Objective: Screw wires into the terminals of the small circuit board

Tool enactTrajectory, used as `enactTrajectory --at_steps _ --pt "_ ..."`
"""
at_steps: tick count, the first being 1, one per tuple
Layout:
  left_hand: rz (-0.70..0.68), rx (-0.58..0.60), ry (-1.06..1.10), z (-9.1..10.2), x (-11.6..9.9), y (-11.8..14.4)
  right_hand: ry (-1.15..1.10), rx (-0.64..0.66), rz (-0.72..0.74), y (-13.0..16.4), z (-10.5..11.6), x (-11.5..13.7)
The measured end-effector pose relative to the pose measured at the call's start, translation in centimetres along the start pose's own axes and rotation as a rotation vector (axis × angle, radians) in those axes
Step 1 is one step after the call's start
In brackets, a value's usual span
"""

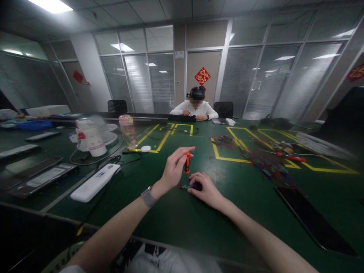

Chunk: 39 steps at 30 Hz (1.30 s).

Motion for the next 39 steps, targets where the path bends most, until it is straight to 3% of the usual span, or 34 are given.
enactTrajectory --at_steps 4,10,17,25,32,39 --pt "0.022 -0.041 0.049 -0.01 0.28 -0.08 -0.004 0.009 -0.013 0.00 -0.02 -0.11" --pt "0.002 -0.120 -0.153 0.09 0.07 -0.07 0.003 0.006 -0.006 0.00 0.01 0.06" --pt "-0.005 -0.006 -0.043 -0.09 0.02 0.01 -0.006 0.005 0.005 -0.01 -0.03 -0.03" --pt "-0.040 -0.150 -0.182 0.06 -0.19 0.03 -0.008 0.007 -0.010 0.01 -0.06 -0.19" --pt "-0.034 -0.009 -0.075 -0.16 -0.14 0.03 -0.003 0.004 0.002 -0.01 -0.05 -0.32" --pt "-0.049 -0.108 -0.193 -0.04 -0.27 -0.06 0.017 0.004 0.007 -0.02 0.02 -0.16"
Point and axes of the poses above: each hand's wrist, its own y-axis away from the middle knuckle, its own z-axis out of the back of the hand, x = y × z, the point moved 3 cm from there along -y, towards the middle knuckle, and after that the axes turned 7 degrees about x, right-handed, at the moved point
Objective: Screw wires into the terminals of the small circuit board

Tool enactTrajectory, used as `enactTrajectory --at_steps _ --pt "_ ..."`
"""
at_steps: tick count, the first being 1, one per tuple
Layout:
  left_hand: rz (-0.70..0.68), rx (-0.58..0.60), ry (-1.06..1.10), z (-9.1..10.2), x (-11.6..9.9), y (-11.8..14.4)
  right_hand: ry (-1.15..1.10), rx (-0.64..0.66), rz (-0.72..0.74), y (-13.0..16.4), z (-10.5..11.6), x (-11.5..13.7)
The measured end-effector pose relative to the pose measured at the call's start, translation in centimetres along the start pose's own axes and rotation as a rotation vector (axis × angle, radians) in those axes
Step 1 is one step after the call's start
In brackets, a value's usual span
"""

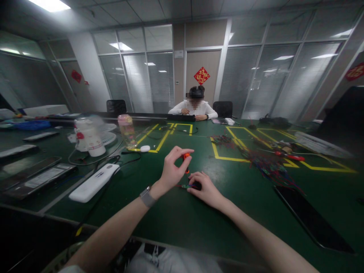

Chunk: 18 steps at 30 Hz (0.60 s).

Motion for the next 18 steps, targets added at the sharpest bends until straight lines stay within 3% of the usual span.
enactTrajectory --at_steps 4,12,18 --pt "0.001 -0.079 -0.058 0.25 -0.02 0.06 -0.003 0.002 -0.011 0.01 -0.02 -0.15" --pt "-0.016 0.093 0.064 0.05 0.02 0.11 -0.012 0.010 -0.002 -0.02 -0.06 -0.18" --pt "0.025 0.000 -0.004 0.12 0.13 -0.06 -0.007 0.009 0.000 0.06 -0.05 -0.15"
Point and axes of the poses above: each hand's wrist, its own y-axis away from the middle knuckle, its own z-axis out of the back of the hand, x = y × z, the point moved 3 cm from there along -y, towards the middle knuckle, and after that the axes turned 7 degrees about x, right-handed, at the moved point
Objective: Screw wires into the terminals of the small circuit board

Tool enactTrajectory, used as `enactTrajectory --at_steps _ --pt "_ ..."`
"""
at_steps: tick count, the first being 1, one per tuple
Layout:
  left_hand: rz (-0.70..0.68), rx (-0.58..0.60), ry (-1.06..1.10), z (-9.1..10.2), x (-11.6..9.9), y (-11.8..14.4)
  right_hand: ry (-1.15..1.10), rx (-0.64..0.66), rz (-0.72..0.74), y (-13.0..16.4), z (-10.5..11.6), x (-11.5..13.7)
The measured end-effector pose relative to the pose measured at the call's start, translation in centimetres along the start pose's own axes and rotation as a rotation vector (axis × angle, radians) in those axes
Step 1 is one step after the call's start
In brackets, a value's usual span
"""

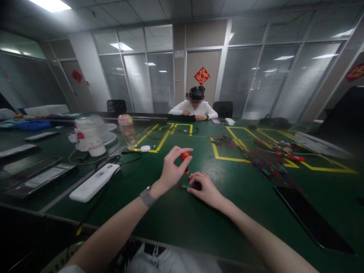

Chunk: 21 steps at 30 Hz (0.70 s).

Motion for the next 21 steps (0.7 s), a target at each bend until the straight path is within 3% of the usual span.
enactTrajectory --at_steps 3,11,19,21 --pt "0.008 -0.045 -0.027 0.10 0.11 0.08 0.000 -0.001 0.000 0.01 0.02 0.02" --pt "-0.004 0.079 0.058 0.03 0.02 0.05 -0.004 0.000 -0.021 -0.04 0.00 0.19" --pt "-0.002 -0.057 -0.041 0.22 -0.10 0.05 -0.006 -0.010 -0.019 0.00 0.04 0.34" --pt "-0.003 -0.030 -0.032 0.13 -0.04 0.11 -0.005 -0.007 -0.018 -0.01 0.02 0.26"
Point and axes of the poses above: each hand's wrist, its own y-axis away from the middle knuckle, its own z-axis out of the back of the hand, x = y × z, the point moved 3 cm from there along -y, towards the middle knuckle, and after that the axes turned 7 degrees about x, right-handed, at the moved point
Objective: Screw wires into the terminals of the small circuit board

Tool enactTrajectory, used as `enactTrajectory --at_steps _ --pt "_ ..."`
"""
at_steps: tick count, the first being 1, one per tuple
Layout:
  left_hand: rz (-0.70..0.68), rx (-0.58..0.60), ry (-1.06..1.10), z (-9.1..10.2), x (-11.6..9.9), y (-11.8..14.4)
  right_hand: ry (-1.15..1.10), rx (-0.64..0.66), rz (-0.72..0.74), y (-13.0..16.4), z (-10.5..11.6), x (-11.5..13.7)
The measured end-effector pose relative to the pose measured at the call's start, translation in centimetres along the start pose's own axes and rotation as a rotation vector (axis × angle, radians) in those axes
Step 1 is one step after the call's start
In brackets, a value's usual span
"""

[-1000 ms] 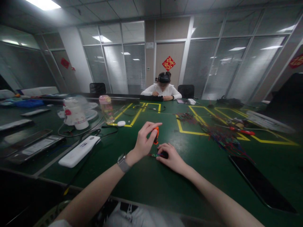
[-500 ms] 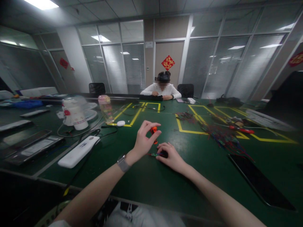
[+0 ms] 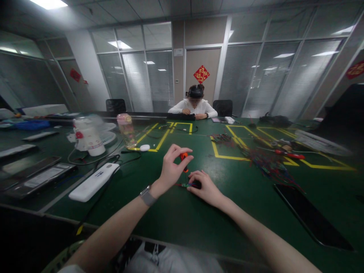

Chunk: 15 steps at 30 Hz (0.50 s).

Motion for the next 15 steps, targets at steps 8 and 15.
enactTrajectory --at_steps 8,15 --pt "-0.022 0.116 0.031 -0.31 -0.01 0.10 -0.010 -0.003 0.002 -0.04 0.00 0.02" --pt "-0.029 -0.019 -0.057 -0.04 -0.14 0.06 0.006 0.005 -0.004 -0.04 0.01 -0.05"
Point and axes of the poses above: each hand's wrist, its own y-axis away from the middle knuckle, its own z-axis out of the back of the hand, x = y × z, the point moved 3 cm from there along -y, towards the middle knuckle, and after that the axes turned 7 degrees about x, right-handed, at the moved point
